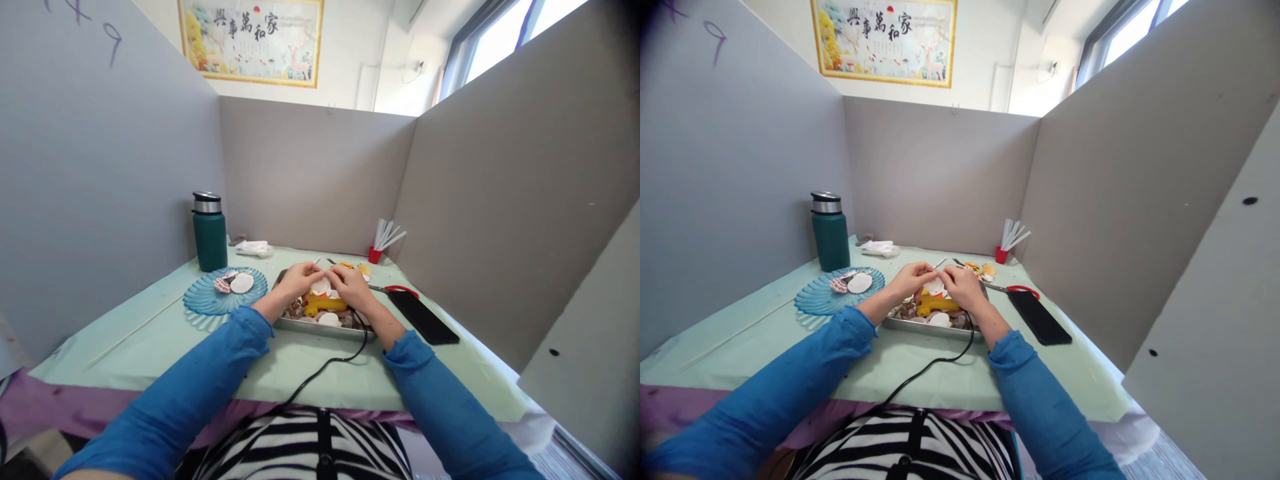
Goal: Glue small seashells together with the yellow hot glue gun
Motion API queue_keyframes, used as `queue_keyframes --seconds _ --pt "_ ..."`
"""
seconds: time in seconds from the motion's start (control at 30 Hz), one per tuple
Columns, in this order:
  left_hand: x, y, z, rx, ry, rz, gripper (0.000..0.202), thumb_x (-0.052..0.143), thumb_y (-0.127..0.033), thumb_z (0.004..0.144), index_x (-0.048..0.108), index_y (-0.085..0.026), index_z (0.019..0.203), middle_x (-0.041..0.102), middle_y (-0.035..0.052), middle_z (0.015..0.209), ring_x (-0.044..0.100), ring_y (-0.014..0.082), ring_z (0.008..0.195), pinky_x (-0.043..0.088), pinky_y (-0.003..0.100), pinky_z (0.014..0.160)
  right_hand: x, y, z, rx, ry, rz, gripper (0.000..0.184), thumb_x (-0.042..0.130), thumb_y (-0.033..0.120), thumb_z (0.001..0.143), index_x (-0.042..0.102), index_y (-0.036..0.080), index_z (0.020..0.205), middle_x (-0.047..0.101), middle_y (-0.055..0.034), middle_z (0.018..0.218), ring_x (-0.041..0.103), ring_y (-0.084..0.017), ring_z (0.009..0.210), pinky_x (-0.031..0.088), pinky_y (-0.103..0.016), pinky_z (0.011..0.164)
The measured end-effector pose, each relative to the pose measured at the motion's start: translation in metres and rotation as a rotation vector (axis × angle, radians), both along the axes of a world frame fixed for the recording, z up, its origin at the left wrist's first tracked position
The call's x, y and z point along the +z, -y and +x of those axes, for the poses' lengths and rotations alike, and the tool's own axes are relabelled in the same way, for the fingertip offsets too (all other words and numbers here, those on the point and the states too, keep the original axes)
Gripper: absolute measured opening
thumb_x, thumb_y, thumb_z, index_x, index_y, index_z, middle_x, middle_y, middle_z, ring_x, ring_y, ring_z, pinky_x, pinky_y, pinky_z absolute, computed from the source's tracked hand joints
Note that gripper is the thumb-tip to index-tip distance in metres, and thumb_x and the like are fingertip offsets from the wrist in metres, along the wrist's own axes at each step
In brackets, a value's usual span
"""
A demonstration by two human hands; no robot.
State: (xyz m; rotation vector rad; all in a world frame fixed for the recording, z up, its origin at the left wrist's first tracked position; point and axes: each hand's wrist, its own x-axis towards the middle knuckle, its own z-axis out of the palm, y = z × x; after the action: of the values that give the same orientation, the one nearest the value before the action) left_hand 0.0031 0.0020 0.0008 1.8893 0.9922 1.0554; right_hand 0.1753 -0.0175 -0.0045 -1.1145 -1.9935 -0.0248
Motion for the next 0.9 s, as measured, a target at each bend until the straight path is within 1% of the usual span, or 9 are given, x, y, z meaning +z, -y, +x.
queue_keyframes --seconds 0.2,0.4,0.67,0.9 --pt "-0.0036 -0.0036 -0.0008 -0.041 -0.02 0.011 0.024 0.054 -0.038 0.085 0.057 -0.015 0.09 0.055 -0.0044 0.055 0.047 0.008 0.032 0.033 0.018 0.034 -0.0001 -0.0006 0.0001 -0.018 0.011 0.018 0.031 0.045 0.035 0.092 0.055 0.019 0.067 0.056 0.0006 0.062 0.049 -0.012 0.059 0.032 -0.022 0.059" --pt "-0.0025 -0.001 -0.0001 -0.062 0.009 -0.017 0.027 0.051 -0.042 0.087 0.054 -0.015 0.09 0.049 -0.0054 0.044 0.05 0.0105 0.034 0.035 0.017 0.037 -0.0003 -0.0006 0.0007 -0.017 -0.008 0.012 0.033 0.044 0.038 0.093 0.057 0.018 0.069 0.059 0.0 0.063 0.051 -0.012 0.06 0.034 -0.022 0.061" --pt "-0.0035 -0.003 -0.0011 -0.073 0.002 -0.018 0.03 0.051 -0.047 0.086 0.053 -0.017 0.089 0.049 -0.0055 0.043 0.051 0.0114 0.034 0.035 0.017 0.037 -0.0003 -0.0014 0.0011 -0.015 -0.01 0.024 0.035 0.043 0.04 0.092 0.056 0.018 0.069 0.057 0.0006 0.061 0.05 -0.012 0.059 0.034 -0.022 0.06" --pt "0.0008 0.0021 -0.0005 -0.076 0.015 -0.023 0.025 0.05 -0.042 0.086 0.053 -0.018 0.086 0.047 -0.0062 0.036 0.048 0.0113 0.033 0.034 0.016 0.036 -0.0005 -0.0014 0.0009 -0.005 -0.016 0.007 0.035 0.043 0.041 0.092 0.056 0.018 0.069 0.059 0.0004 0.062 0.051 -0.012 0.059 0.034 -0.023 0.06"
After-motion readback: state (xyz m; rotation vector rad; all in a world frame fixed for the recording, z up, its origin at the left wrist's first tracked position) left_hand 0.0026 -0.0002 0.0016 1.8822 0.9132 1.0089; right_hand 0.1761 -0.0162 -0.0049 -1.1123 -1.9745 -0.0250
